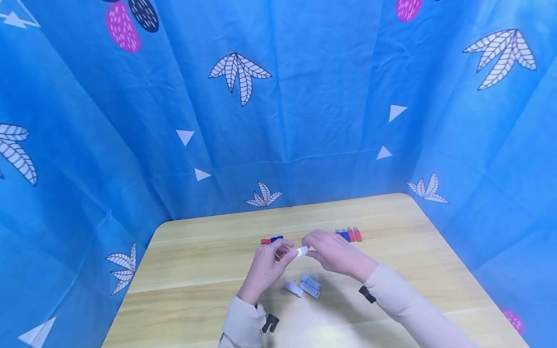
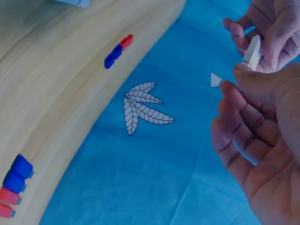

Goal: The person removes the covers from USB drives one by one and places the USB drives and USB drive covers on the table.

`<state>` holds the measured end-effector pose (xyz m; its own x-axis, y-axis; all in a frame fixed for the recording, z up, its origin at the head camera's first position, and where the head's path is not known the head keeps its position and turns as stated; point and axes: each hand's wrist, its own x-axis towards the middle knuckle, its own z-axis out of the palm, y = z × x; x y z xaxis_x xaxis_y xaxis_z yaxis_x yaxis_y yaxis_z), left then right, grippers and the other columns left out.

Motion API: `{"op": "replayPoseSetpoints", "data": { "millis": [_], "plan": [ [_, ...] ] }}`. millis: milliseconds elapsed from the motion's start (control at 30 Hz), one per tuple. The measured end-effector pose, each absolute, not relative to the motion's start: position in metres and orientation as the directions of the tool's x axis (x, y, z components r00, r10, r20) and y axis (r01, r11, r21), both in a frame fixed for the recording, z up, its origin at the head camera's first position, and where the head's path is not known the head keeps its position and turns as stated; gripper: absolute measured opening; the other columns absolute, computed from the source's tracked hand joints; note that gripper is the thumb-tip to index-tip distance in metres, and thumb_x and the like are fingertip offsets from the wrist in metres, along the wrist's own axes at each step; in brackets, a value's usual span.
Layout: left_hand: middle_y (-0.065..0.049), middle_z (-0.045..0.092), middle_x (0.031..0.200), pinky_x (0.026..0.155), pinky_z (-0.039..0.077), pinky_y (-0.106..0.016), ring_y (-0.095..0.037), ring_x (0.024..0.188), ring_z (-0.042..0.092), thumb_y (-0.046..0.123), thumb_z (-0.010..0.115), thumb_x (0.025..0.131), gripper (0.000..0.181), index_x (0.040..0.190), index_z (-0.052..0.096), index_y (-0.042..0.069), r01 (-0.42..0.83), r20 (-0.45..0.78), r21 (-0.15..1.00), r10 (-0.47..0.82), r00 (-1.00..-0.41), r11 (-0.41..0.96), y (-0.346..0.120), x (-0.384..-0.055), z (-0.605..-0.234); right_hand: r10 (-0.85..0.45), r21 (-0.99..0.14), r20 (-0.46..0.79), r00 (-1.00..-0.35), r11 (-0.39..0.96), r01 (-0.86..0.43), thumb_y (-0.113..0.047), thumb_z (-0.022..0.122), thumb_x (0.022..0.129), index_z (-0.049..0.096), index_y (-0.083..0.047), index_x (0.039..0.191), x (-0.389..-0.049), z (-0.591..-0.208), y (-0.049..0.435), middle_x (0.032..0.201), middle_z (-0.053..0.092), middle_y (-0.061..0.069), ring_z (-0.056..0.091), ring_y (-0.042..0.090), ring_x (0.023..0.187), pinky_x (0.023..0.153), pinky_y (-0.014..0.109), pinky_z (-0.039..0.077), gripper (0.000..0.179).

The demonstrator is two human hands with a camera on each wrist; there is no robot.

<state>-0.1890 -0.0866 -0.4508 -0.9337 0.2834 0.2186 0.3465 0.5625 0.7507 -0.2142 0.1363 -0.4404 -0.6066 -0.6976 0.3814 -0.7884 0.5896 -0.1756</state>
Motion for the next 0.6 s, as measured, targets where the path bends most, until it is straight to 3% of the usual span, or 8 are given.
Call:
{"op": "replayPoseSetpoints", "data": {
  "millis": [233,333,467,600],
  "plan": [
    [0.001,0.076,0.093,0.077,0.053,-0.026,-0.012,0.088,0.064,0.025,0.073,0.094,0.021,0.112,0.073,0.014,0.41,0.238,0.708,0.351,-0.905,0.575,-0.081,-0.188,-0.444,-0.697,-0.253,0.474,-0.538,0.477,-0.842,-0.006,0.074,0.09,0.065,-0.011,0.107,-0.208,-0.435,0.141,0.099,0.071,-0.002,0.067,0.012,0.089,0.077,0.025,0.058,0.02],
    [0.001,0.076,0.091,0.072,0.05,-0.023,-0.01,0.085,0.063,0.02,0.076,0.091,0.022,0.112,0.074,0.015,0.437,0.241,0.691,0.386,-0.891,0.576,-0.08,-0.186,-0.442,-0.693,-0.305,0.493,-0.526,0.429,-0.85,-0.005,0.073,0.09,0.066,-0.012,0.11,-0.206,-0.434,0.14,0.102,0.071,-0.003,0.066,0.011,0.09,0.079,0.026,0.058,0.022],
    [-0.001,0.074,0.088,0.071,0.054,-0.019,-0.006,0.077,0.064,0.015,0.075,0.092,0.024,0.115,0.072,0.012,0.46,0.251,0.714,0.42,-0.872,0.528,-0.079,-0.184,-0.44,-0.67,-0.448,0.443,-0.595,0.409,-0.795,-0.011,0.072,0.093,0.064,-0.012,0.114,-0.202,-0.433,0.14,0.104,0.07,-0.002,0.063,0.009,0.087,0.073,0.026,0.058,0.022],
    [-0.001,0.075,0.089,0.077,0.058,-0.021,-0.008,0.08,0.069,0.016,0.071,0.095,0.018,0.112,0.071,0.01,0.444,0.264,0.751,0.395,-0.88,0.489,-0.078,-0.182,-0.442,-0.649,-0.549,0.341,-0.68,0.45,-0.705,-0.022,0.071,0.096,0.064,-0.013,0.111,-0.2,-0.434,0.14,0.098,0.07,-0.004,0.059,0.005,0.082,0.067,0.022,0.053,0.019]
  ]
}}
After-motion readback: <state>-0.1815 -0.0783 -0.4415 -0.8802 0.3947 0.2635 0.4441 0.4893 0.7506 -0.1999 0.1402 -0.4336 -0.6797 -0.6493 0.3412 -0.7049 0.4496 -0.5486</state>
